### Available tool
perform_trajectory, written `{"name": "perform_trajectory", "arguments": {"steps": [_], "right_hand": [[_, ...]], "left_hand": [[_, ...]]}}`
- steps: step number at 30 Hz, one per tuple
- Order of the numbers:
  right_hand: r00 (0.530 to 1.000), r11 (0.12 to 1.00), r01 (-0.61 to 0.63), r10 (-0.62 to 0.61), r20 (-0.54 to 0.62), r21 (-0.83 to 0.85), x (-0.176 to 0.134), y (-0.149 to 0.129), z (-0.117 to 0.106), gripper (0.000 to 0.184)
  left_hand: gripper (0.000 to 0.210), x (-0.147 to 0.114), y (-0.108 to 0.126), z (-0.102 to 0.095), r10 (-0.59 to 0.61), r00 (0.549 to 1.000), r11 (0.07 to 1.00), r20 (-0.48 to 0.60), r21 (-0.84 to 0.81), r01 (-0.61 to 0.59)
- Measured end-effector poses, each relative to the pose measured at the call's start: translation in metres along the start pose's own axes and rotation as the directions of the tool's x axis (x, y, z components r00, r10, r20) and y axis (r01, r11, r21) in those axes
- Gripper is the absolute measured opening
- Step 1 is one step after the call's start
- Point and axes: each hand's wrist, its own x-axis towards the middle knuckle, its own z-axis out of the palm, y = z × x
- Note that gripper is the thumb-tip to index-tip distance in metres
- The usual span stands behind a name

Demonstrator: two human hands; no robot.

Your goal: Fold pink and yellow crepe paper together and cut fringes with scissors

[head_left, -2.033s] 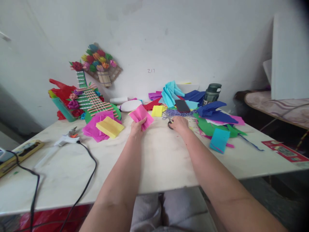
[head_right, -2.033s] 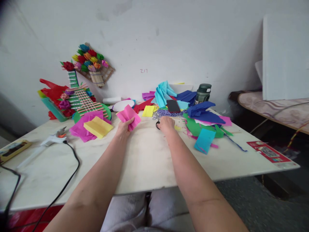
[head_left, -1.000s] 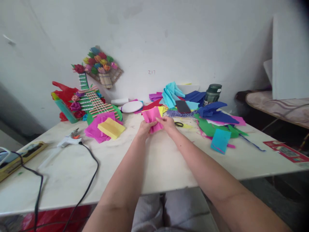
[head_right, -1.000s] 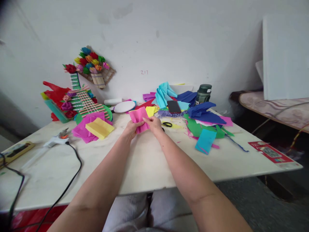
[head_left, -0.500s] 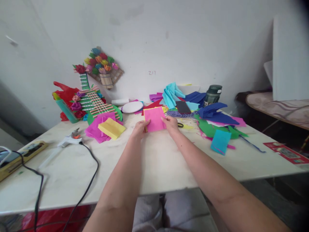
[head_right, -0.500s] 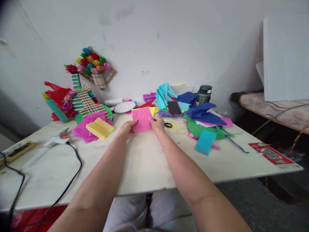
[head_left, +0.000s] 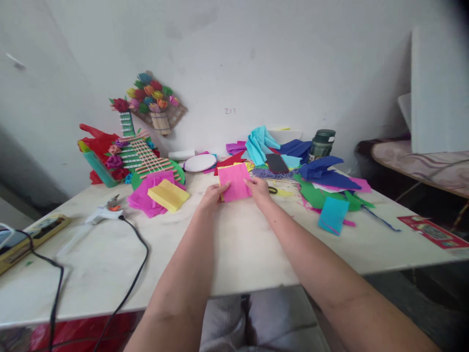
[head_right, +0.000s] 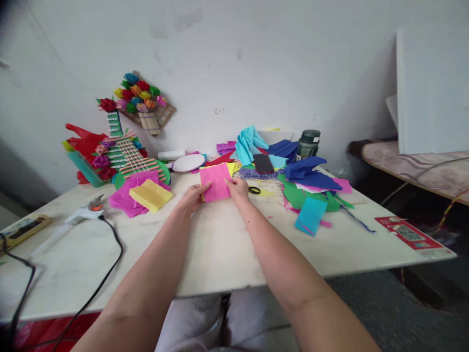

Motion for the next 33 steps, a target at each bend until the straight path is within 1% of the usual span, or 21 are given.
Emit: {"name": "perform_trajectory", "arguments": {"steps": [3,7,12,17,21,24,28,30,33], "right_hand": [[1.000,1.000,0.012,-0.012,0.004,-0.016,-0.0001,0.0013,0.0003,0.031],[1.000,1.000,0.008,-0.008,0.027,-0.016,-0.0003,0.0031,0.0006,0.030],[0.999,1.000,0.021,-0.021,0.030,-0.011,0.0007,0.0061,0.0009,0.030],[0.999,1.000,0.002,-0.002,0.037,-0.004,0.0015,0.0077,0.0013,0.029],[1.000,1.000,-0.021,0.021,0.015,0.005,0.0002,0.0051,0.0012,0.028],[0.997,0.994,-0.069,0.067,0.026,0.082,-0.0008,0.0024,0.0021,0.026],[0.987,0.953,-0.151,0.131,0.092,0.262,-0.0003,0.0013,0.0044,0.027],[0.983,0.934,-0.166,0.133,0.124,0.316,-0.0001,0.0017,0.0052,0.030],[0.983,0.925,-0.161,0.120,0.138,0.345,-0.0008,0.0026,0.0055,0.029]], "left_hand": [[0.041,-0.0015,-0.0004,0.0014,-0.002,1.000,1.000,0.012,-0.010,0.002],[0.038,-0.0015,-0.0008,0.0040,-0.010,1.000,1.000,0.000,-0.020,0.010],[0.035,-0.0013,-0.0015,0.0039,-0.010,1.000,1.000,0.022,-0.029,0.011],[0.031,-0.0014,-0.0018,0.0021,-0.018,1.000,1.000,0.025,-0.009,0.018],[0.030,-0.0031,0.0006,0.0040,-0.046,0.999,0.999,0.021,-0.015,0.046],[0.028,-0.0052,0.0030,0.0063,-0.063,0.998,0.998,0.014,-0.016,0.063],[0.025,-0.0076,0.0055,0.0084,-0.070,0.998,0.998,0.003,-0.003,0.070],[0.024,-0.0082,0.0061,0.0088,-0.062,0.998,0.998,0.013,-0.003,0.062],[0.026,-0.0072,0.0056,0.0079,-0.048,0.999,0.999,0.015,-0.002,0.048]]}}
